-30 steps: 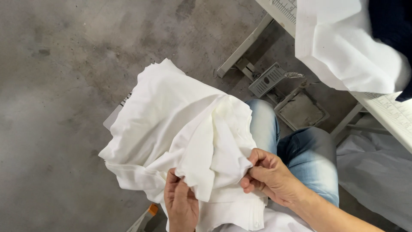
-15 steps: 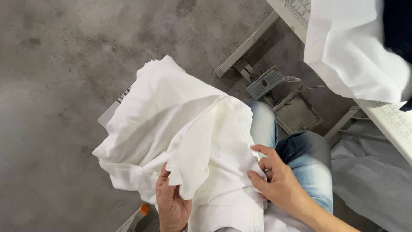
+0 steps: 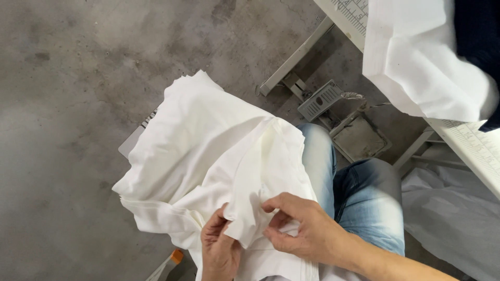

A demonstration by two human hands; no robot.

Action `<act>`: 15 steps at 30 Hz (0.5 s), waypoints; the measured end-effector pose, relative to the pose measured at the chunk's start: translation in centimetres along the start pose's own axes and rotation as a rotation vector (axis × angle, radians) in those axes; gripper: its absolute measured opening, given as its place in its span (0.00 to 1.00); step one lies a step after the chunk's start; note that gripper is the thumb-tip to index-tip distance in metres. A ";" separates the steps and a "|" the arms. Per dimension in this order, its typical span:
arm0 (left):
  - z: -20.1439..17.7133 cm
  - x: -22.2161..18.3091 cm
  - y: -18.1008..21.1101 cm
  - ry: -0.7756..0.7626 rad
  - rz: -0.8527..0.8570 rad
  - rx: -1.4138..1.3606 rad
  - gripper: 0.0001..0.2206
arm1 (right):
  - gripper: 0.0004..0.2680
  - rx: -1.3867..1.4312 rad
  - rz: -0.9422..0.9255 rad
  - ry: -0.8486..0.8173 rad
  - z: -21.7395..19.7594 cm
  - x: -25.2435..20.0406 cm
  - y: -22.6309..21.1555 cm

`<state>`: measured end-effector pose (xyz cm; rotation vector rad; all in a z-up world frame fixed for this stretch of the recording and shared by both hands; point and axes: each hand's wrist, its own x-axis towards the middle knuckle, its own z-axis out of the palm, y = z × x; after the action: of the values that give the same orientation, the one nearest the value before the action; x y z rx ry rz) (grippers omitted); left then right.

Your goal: Manually inspecting a white t-shirt for defects by turning it over and checking seams.

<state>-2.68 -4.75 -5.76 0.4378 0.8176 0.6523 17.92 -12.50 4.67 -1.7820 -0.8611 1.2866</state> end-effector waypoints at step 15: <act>-1.1 -0.5 -0.7 0.150 0.039 -0.047 0.11 | 0.08 -0.260 -0.525 0.202 4.3 -0.2 3.8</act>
<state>-3.50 -5.42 -6.55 0.3661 0.9355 0.7455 14.08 -13.70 0.65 -1.6828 -1.3139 0.6700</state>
